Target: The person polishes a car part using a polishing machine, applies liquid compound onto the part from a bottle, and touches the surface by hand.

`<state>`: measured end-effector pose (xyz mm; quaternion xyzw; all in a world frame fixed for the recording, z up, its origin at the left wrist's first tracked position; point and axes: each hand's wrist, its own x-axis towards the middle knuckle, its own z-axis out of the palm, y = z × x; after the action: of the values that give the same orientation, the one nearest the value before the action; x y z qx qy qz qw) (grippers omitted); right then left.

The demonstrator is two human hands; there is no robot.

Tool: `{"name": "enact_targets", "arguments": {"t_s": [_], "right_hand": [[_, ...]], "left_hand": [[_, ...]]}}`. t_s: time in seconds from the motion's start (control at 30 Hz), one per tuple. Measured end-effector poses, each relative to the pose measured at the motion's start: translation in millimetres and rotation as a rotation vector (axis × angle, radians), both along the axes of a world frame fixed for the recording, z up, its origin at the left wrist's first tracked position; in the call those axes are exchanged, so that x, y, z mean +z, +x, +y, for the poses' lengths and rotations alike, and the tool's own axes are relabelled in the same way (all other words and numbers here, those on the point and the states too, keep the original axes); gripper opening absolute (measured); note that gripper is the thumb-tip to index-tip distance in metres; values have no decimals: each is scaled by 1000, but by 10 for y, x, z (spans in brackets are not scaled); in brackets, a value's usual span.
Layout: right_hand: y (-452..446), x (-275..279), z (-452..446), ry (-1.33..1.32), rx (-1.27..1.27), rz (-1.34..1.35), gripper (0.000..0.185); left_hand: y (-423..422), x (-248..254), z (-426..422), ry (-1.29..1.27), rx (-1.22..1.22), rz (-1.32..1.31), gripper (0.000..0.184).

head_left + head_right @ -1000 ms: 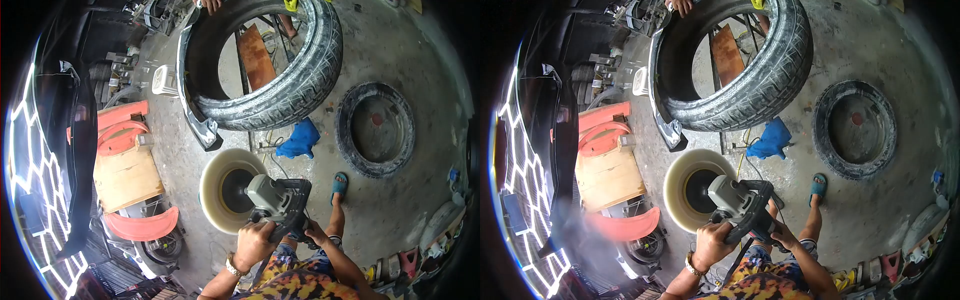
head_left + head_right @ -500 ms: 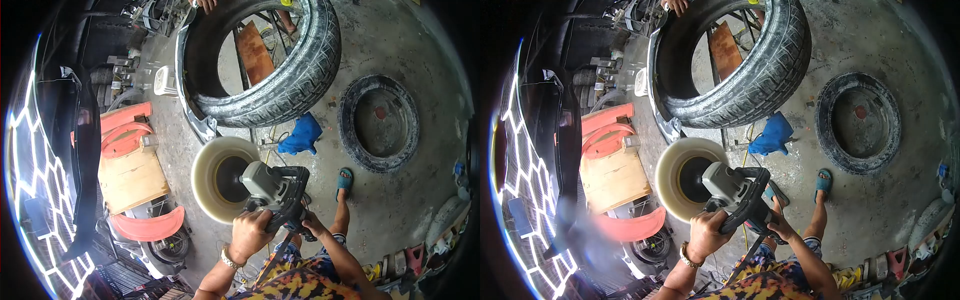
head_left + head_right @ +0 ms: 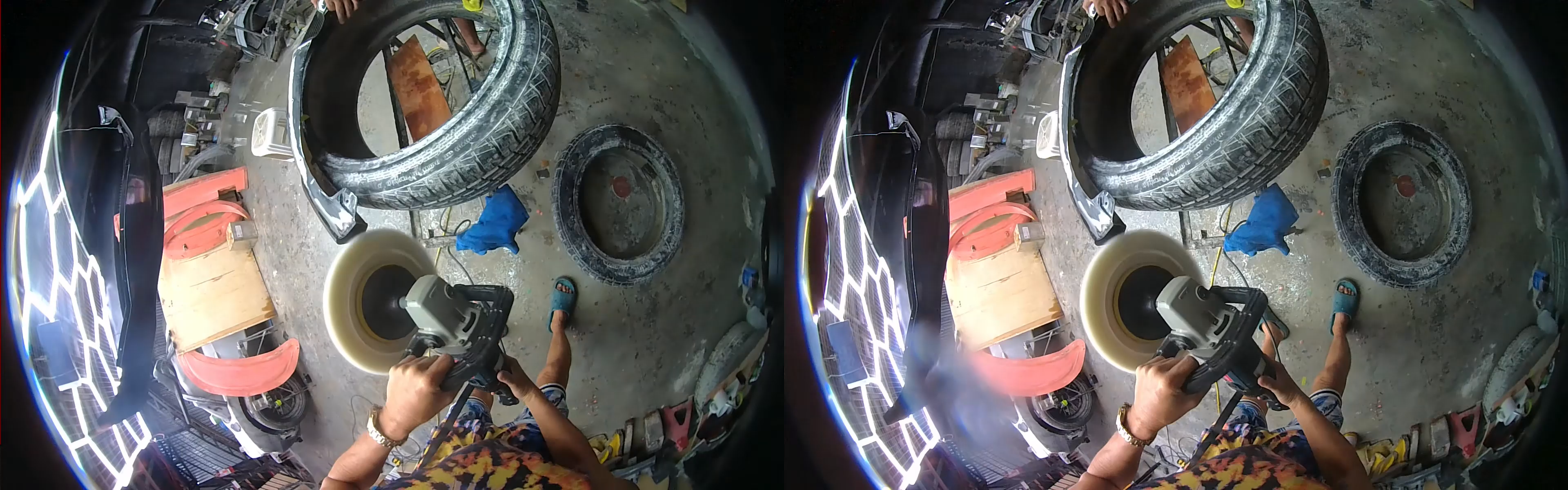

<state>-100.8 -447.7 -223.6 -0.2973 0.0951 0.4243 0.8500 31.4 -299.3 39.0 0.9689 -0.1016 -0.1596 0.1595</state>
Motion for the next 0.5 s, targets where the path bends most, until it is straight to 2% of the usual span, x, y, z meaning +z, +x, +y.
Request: {"name": "enact_targets", "arguments": {"t_s": [0.07, 0.23, 0.37, 0.5], "right_hand": [[-43, -31, 61, -4, -63, -28, 88], [104, -21, 117, 22, -27, -11, 86], [11, -32, 206, 70, -10, 8, 82], [-159, -36, 325, 60, -83, -27, 84]], "left_hand": [[52, 17, 16, 39, -27, 25, 20], [99, -26, 36, 109, -43, 14, 22], [66, 28, 55, 130, 22, 38, 22], [-33, 63, 73, 98, -36, 3, 23]]}}
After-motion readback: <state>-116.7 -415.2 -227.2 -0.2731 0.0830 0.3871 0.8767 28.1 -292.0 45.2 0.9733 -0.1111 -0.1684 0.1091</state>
